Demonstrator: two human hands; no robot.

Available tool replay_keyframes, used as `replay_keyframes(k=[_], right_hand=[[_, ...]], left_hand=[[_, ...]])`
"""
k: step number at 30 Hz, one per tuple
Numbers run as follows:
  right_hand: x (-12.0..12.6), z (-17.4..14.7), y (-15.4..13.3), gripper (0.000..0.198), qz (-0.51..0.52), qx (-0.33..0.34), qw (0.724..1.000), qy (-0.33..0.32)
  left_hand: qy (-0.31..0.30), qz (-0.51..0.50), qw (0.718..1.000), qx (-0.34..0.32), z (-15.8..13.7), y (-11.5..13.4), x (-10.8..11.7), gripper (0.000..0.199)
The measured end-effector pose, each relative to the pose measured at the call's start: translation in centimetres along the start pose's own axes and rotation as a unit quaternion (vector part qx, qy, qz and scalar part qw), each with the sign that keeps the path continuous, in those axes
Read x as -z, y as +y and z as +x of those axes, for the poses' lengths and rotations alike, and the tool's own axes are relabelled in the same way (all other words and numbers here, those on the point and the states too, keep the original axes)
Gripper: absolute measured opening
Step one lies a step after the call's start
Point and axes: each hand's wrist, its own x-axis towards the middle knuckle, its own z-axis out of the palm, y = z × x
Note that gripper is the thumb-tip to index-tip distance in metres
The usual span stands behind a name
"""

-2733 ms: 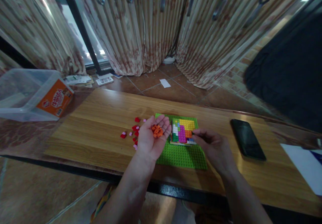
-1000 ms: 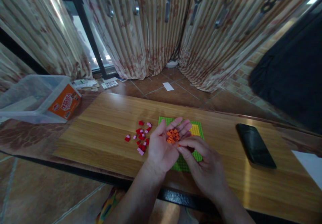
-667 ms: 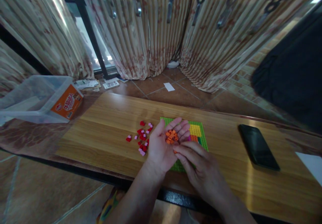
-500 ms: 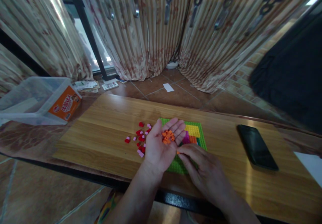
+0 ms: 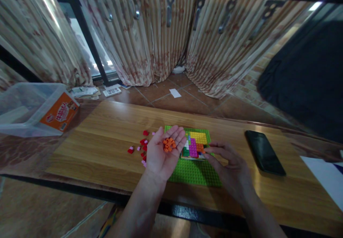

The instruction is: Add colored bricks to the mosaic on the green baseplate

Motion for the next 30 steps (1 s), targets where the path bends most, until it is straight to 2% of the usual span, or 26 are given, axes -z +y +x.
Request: replay_keyframes(k=[8, 17, 26, 30], right_hand=[[-1.3, -0.1, 0.2, 0.009, 0.044, -0.050, 0.998, 0.001], [-2.8, -0.7, 0.8, 0.016, 0.213, -0.142, 0.966, 0.021], [-3.5, -0.7, 0.4, 0.020, 0.270, -0.198, 0.941, 0.060], [-3.8, -0.7, 0.4, 0.022, 0.272, -0.201, 0.939, 0.067]], left_hand=[[-0.004, -0.004, 1.000, -0.002, 0.0, 0.2, 0.1, 0.032], [-0.004, -0.006, 1.000, -0.001, -0.1, 0.3, 0.1, 0.029], [-0.013, 0.000, 1.000, 0.005, 0.0, 0.2, 0.4, 0.030], [-0.019, 0.010, 1.000, 0.013, 0.0, -0.1, 0.4, 0.029]])
